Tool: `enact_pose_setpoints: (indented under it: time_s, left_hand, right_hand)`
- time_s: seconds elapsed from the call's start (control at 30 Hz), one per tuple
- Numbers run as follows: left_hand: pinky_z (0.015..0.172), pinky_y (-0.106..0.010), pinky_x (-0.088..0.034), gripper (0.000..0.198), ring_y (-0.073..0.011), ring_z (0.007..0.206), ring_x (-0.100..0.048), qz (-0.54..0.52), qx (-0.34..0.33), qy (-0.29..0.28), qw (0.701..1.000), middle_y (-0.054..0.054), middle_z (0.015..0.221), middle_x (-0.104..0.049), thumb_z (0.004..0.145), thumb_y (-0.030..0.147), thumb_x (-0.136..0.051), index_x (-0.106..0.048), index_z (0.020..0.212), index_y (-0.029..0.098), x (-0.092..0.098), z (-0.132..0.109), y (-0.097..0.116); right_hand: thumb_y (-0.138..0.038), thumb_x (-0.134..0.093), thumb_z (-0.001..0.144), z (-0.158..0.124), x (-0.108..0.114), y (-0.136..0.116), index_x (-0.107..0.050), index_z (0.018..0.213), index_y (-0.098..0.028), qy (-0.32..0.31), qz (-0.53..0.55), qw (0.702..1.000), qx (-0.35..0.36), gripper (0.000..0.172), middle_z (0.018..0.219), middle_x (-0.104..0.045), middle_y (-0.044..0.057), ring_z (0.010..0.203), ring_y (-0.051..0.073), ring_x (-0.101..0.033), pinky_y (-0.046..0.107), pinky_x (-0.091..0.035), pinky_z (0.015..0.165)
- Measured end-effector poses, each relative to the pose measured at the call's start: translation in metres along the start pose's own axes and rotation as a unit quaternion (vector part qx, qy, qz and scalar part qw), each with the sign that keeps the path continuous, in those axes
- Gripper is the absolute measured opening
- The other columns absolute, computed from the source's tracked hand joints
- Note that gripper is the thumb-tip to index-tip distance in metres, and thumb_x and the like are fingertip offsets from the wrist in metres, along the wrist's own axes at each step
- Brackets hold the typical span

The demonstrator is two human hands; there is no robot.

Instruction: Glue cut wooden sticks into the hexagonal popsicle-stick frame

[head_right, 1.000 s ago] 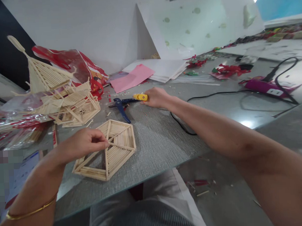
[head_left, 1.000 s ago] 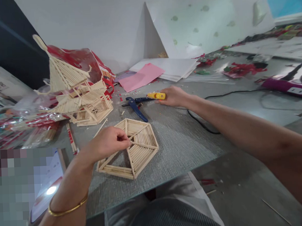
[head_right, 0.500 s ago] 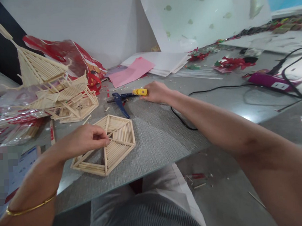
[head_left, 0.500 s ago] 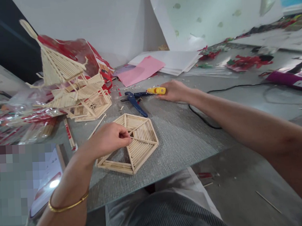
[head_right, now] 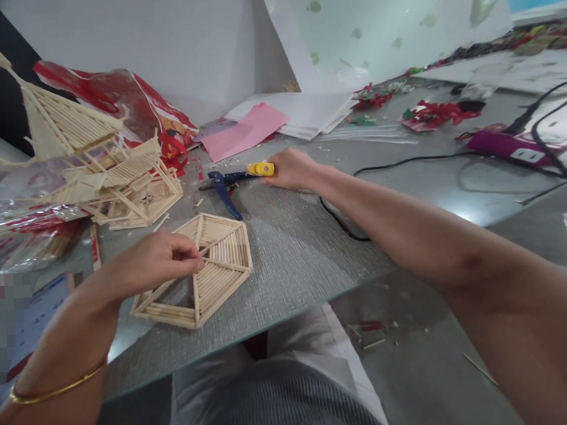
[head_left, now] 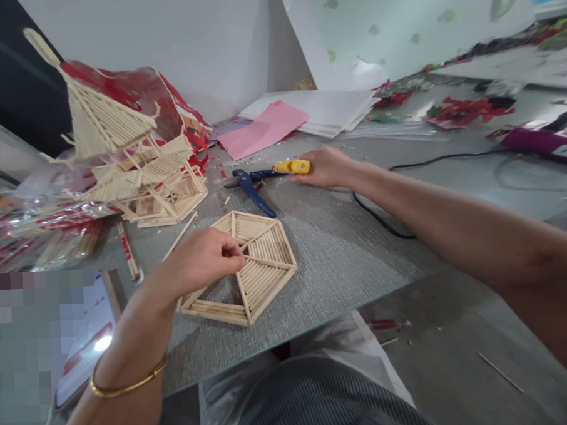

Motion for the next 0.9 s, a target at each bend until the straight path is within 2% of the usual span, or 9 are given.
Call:
enact_pose_setpoints:
  time_s: [0.27,0.5,0.77,0.9]
  left_hand:
    - [0.053,-0.023,-0.031,0.020,-0.0096,0.054,-0.048,0.010,0.024,0.014,1.000,0.004,0.055,-0.057,0.069,0.031,-0.049,-0.064,0.060,0.020,0.0009,-0.0003,0.0032]
    - [0.056,-0.024,-0.031,0.017,-0.0102,0.060,-0.051,0.037,-0.002,0.027,0.999,0.004,0.062,-0.060,0.069,0.029,-0.049,-0.064,0.063,0.021,-0.0002,0.0009,0.0036]
    - [0.053,-0.024,-0.028,0.019,-0.0094,0.052,-0.045,0.044,0.014,0.008,0.999,0.004,0.054,-0.053,0.069,0.028,-0.048,-0.062,0.058,0.020,0.0025,-0.0006,0.0093]
    - [0.053,-0.024,-0.028,0.019,-0.0088,0.050,-0.043,0.034,0.037,0.009,0.999,0.005,0.053,-0.053,0.068,0.030,-0.049,-0.064,0.060,0.021,0.0027,-0.0015,0.0089]
  right_hand:
    - [-0.053,-0.048,0.080,0.0030,-0.0040,0.0011,-0.062,0.097,-0.015,-0.004,-0.004,1.000,-0.009,0.045,0.088,-0.064,0.009,0.077,0.022,-0.056,0.027,-0.029,0.057]
    - [-0.051,-0.050,0.079,0.0013,-0.0008,-0.0029,-0.062,0.089,-0.013,0.003,-0.010,1.000,-0.014,0.040,0.082,-0.063,0.008,0.075,0.020,-0.055,0.026,-0.029,0.058]
    - [-0.054,-0.048,0.079,0.0057,-0.0072,0.0034,-0.061,0.090,-0.014,0.009,-0.023,1.000,0.005,0.044,0.084,-0.063,0.010,0.075,0.021,-0.056,0.027,-0.030,0.058]
    - [-0.055,-0.049,0.077,0.0079,-0.0094,0.0063,-0.062,0.089,-0.016,0.016,-0.018,1.000,-0.014,0.043,0.081,-0.063,0.007,0.073,0.021,-0.056,0.027,-0.030,0.057]
Point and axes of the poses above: each hand's wrist, its own z-axis towards the middle knuckle, its own x-axis out of the back of the hand, y = z × x, the point moved 3 cm from there along z, towards the middle knuckle
